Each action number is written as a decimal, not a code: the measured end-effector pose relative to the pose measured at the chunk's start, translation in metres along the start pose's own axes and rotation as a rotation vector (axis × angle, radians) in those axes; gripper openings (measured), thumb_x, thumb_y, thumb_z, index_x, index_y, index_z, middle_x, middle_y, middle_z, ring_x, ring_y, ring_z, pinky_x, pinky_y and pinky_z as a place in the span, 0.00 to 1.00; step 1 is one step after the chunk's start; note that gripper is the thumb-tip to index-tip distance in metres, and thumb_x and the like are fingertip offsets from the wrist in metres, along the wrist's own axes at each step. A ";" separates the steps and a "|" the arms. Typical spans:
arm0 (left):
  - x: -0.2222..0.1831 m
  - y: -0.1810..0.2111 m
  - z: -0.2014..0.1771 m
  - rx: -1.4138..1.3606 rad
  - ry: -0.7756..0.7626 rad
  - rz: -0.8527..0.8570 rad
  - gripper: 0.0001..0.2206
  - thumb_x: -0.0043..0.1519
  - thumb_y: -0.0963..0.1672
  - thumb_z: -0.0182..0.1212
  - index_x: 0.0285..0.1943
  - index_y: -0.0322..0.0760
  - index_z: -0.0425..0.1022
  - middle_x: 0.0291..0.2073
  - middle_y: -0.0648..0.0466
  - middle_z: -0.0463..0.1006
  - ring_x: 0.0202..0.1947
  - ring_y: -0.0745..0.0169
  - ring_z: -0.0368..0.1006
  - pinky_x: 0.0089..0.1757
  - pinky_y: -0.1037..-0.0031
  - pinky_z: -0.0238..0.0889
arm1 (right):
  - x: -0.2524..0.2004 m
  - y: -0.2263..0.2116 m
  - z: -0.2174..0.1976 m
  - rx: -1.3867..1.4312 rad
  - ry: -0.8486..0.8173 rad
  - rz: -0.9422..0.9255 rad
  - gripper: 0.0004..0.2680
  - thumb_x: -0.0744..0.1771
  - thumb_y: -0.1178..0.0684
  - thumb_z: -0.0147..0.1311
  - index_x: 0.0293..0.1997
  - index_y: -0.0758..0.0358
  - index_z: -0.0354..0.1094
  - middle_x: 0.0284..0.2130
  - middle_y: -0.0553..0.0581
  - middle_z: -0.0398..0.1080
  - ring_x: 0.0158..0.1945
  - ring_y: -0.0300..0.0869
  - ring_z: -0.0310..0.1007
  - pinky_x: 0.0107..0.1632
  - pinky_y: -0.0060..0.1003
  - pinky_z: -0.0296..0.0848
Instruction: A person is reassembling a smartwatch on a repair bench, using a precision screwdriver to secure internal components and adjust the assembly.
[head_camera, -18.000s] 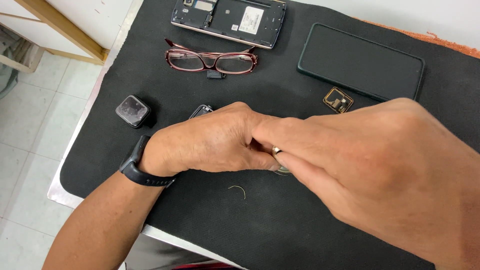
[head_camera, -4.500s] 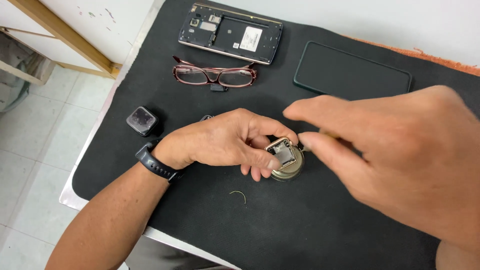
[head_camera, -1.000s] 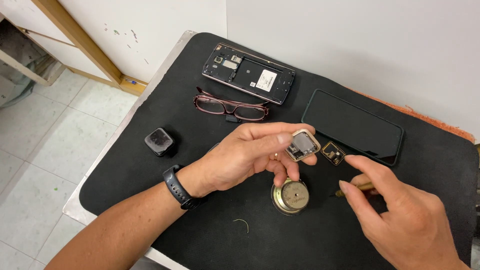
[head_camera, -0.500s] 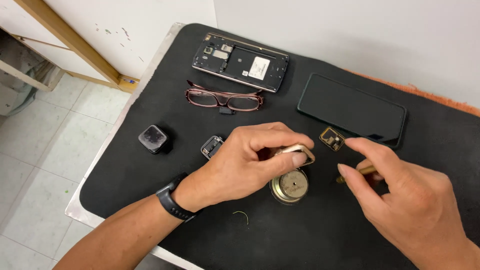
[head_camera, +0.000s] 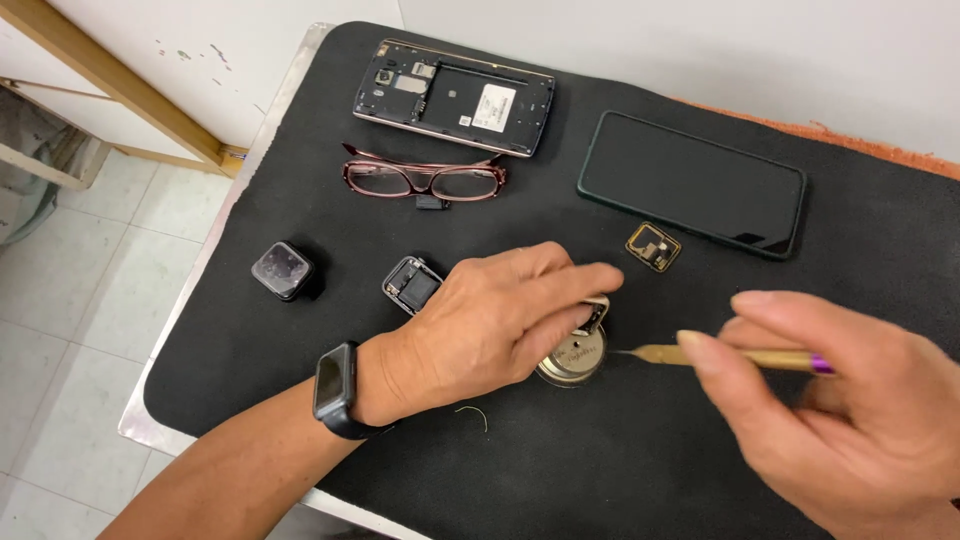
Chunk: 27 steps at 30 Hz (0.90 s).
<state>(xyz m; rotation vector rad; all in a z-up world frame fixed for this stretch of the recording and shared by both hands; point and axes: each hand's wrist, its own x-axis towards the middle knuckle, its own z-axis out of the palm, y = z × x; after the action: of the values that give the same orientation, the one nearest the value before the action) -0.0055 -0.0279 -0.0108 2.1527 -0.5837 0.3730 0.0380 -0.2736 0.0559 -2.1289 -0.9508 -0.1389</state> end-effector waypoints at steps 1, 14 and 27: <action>0.001 0.001 -0.001 0.112 -0.036 0.036 0.13 0.72 0.41 0.55 0.66 0.41 0.68 0.38 0.56 0.69 0.32 0.61 0.70 0.33 0.71 0.66 | 0.001 0.002 -0.001 -0.026 -0.075 -0.012 0.08 0.66 0.63 0.56 0.41 0.70 0.57 0.13 0.51 0.51 0.17 0.39 0.46 0.25 0.35 0.55; 0.004 0.007 -0.015 0.230 -0.191 0.221 0.14 0.72 0.40 0.56 0.66 0.35 0.65 0.30 0.56 0.77 0.27 0.59 0.76 0.26 0.69 0.64 | -0.010 0.023 0.030 -0.219 0.234 -0.388 0.12 0.66 0.64 0.73 0.47 0.73 0.71 0.33 0.59 0.78 0.34 0.46 0.80 0.39 0.37 0.79; 0.012 0.009 -0.020 -0.020 -0.384 -0.131 0.14 0.65 0.48 0.61 0.57 0.48 0.67 0.23 0.61 0.74 0.18 0.65 0.69 0.27 0.74 0.64 | -0.010 0.021 0.031 -0.219 0.228 -0.423 0.12 0.67 0.64 0.73 0.48 0.73 0.69 0.34 0.59 0.79 0.34 0.45 0.80 0.40 0.38 0.81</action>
<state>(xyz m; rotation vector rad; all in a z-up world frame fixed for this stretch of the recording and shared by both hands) -0.0017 -0.0198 0.0126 2.2431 -0.6483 -0.1221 0.0385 -0.2664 0.0177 -2.0183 -1.2806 -0.7098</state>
